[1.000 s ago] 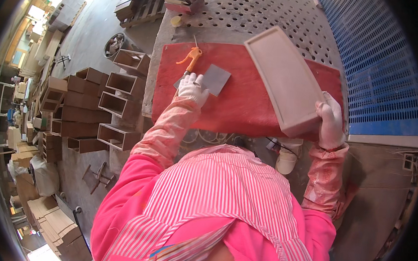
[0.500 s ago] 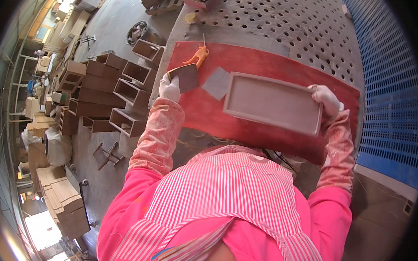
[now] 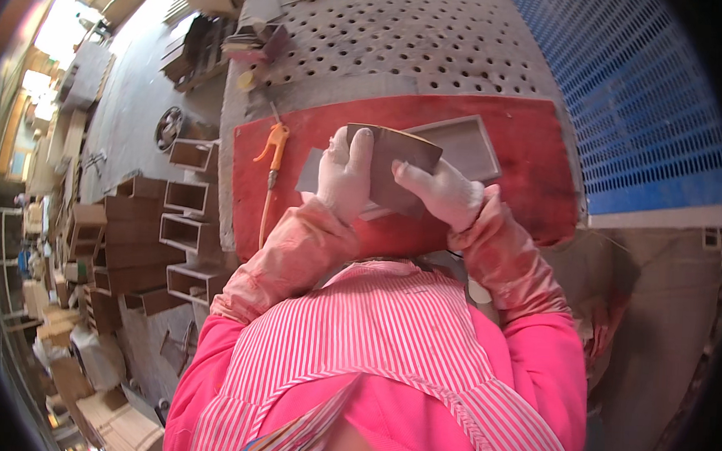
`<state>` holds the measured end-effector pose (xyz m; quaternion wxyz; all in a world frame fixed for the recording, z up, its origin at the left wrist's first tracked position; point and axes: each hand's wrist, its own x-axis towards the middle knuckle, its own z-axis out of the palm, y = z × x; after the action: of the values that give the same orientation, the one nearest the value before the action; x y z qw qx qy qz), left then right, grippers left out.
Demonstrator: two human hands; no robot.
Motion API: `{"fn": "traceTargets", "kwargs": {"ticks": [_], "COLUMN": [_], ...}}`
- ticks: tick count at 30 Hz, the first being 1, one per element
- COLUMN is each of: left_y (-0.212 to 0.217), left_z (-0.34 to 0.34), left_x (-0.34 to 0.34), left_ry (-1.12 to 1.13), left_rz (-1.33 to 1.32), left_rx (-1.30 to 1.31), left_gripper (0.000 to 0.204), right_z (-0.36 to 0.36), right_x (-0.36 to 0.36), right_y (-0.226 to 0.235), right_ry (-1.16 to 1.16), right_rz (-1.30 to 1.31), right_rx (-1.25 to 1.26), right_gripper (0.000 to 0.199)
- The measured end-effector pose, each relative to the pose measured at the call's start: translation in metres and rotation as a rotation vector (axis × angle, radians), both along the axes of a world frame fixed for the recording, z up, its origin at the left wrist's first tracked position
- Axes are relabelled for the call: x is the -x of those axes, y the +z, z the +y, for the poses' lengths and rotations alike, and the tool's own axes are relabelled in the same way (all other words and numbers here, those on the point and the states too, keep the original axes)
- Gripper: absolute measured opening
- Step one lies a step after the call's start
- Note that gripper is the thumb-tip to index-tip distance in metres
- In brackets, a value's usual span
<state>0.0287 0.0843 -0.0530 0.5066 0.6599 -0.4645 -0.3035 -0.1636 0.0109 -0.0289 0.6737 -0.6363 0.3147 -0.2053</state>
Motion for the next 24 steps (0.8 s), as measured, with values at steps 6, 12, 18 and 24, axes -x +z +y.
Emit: {"fn": "traceTargets", "kwargs": {"ticks": [6, 12, 18, 24], "left_y": [0.0, -0.015, -0.024, -0.022], "left_z": [-0.003, -0.005, -0.001, -0.007], "left_x": [0.031, 0.041, 0.043, 0.05], "left_ry": [-0.378, -0.456, -0.417, -0.289], "left_rz": [-0.798, -1.073, -1.013, -0.821], "left_rx": [-0.154, -0.188, -0.029, -0.06], "left_gripper": [0.086, 0.087, 0.083, 0.081], "right_z": [0.002, -0.019, -0.044, -0.015], "right_x": [0.083, 0.066, 0.077, 0.139], "right_y": [-0.002, -0.037, -0.033, 0.004], "right_ry": [-0.424, -0.352, -0.308, -0.394], "right_rz": [0.628, 1.06, 1.122, 0.231], "right_rx": [1.27, 1.051, 1.016, 0.367], "right_gripper": [0.052, 0.053, 0.048, 0.061]}}
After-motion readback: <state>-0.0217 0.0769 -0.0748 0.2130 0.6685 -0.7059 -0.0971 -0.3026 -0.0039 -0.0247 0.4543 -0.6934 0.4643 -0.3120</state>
